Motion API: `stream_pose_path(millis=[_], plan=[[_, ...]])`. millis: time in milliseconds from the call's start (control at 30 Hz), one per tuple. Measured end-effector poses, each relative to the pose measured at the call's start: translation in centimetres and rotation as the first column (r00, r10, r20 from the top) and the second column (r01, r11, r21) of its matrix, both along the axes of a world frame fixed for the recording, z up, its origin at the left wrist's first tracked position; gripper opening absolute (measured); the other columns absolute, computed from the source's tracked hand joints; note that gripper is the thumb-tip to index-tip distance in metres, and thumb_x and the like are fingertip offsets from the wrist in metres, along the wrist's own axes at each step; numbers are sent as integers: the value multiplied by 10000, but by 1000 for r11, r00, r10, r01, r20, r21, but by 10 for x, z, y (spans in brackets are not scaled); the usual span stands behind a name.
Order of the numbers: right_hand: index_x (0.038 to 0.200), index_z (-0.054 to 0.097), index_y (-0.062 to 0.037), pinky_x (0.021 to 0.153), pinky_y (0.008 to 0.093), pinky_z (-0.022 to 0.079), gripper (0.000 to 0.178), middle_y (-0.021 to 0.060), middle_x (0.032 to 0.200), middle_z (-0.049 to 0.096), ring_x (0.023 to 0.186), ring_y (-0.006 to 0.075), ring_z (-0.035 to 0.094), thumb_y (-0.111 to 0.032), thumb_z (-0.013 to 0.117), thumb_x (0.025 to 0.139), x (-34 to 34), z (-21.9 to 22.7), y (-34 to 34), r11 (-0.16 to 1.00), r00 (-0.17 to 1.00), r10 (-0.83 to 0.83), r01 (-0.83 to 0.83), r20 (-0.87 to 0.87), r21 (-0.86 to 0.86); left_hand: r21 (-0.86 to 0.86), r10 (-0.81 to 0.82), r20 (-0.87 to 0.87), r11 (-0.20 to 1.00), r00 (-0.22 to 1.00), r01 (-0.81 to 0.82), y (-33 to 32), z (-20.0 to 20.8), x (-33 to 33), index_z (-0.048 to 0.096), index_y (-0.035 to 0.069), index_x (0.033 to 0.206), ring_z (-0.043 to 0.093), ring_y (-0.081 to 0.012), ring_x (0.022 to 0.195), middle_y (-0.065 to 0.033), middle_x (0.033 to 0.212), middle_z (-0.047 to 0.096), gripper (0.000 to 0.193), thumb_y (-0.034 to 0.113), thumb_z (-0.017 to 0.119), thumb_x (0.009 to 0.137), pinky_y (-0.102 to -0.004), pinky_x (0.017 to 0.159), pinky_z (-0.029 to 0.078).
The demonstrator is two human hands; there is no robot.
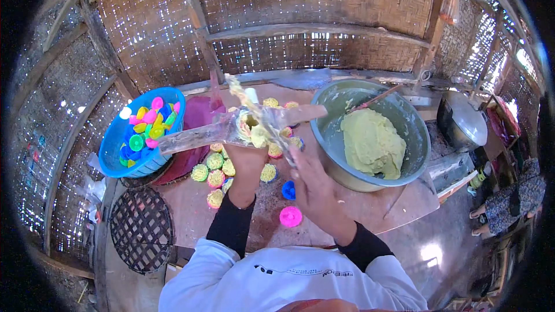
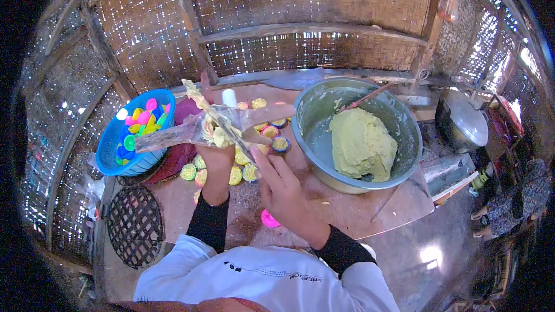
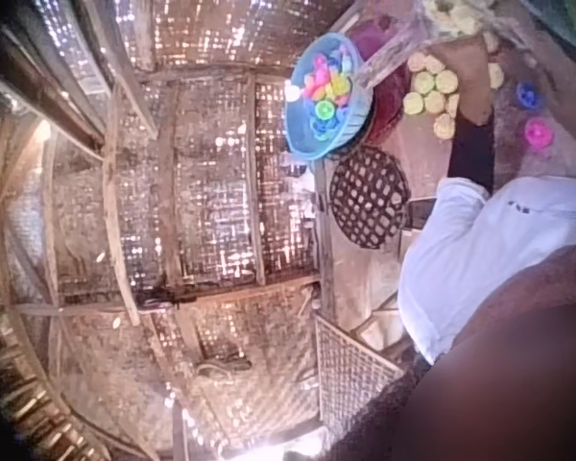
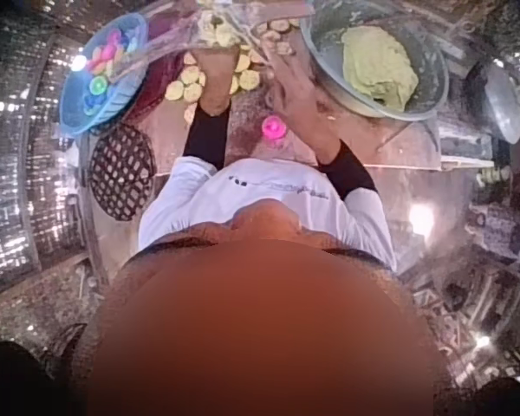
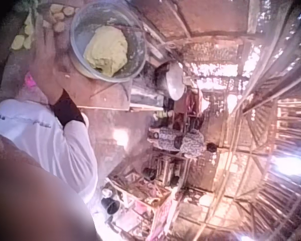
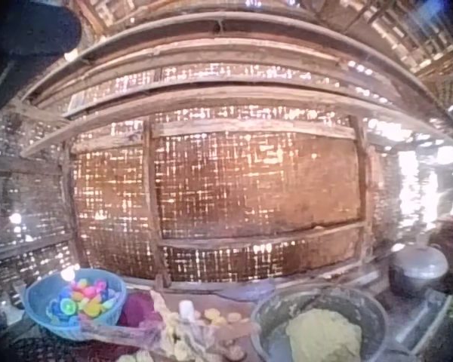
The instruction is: The person scoops yellow dough from a large bowl and fills small colorful plastic molds arranged on a wooden table. They use a wooden tool to press the dough into the molds and then release the formed cakes onto the table surface.
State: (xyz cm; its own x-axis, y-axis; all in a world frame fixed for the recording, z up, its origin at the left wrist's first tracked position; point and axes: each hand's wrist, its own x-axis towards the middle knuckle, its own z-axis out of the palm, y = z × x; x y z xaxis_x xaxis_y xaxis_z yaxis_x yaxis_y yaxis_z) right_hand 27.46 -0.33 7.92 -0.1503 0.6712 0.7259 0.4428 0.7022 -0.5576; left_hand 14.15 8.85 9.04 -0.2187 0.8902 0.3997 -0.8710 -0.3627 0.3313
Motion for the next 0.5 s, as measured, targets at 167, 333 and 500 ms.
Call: stream_pose_path(millis=[167,333,500], plan=[[1285,398,-30,736,378,467,529,196,1004,514,855,330,550,49,511,775,-7,-23,-5,1000,999,-15,16,52,-16,46,151,-274,989,950,-144,13,-17,-13,441,67,1085,544,-148,871,-52,969,521,397,14,616,733,-291,721,489],[1275,399,-1,696,362,460,503,203,949,535,791,316,556,63,482,783,13,-50,-30,986,993,6,14,118,-166,-25,12,-116,1000,993,-15,13,-25,-29,401,59,1124,519,-161,961,-76,1063,489,483,3,640,708,-307,834,451],[1277,422,-65,559,317,453,416,90,726,534,603,224,540,-111,480,868,33,-46,-35,940,1000,11,-2,25,-340,154,249,-403,967,881,-203,22,-39,-30,432,63,1098,515,-166,982,-81,1058,502,382,87,625,769,-331,849,445]])
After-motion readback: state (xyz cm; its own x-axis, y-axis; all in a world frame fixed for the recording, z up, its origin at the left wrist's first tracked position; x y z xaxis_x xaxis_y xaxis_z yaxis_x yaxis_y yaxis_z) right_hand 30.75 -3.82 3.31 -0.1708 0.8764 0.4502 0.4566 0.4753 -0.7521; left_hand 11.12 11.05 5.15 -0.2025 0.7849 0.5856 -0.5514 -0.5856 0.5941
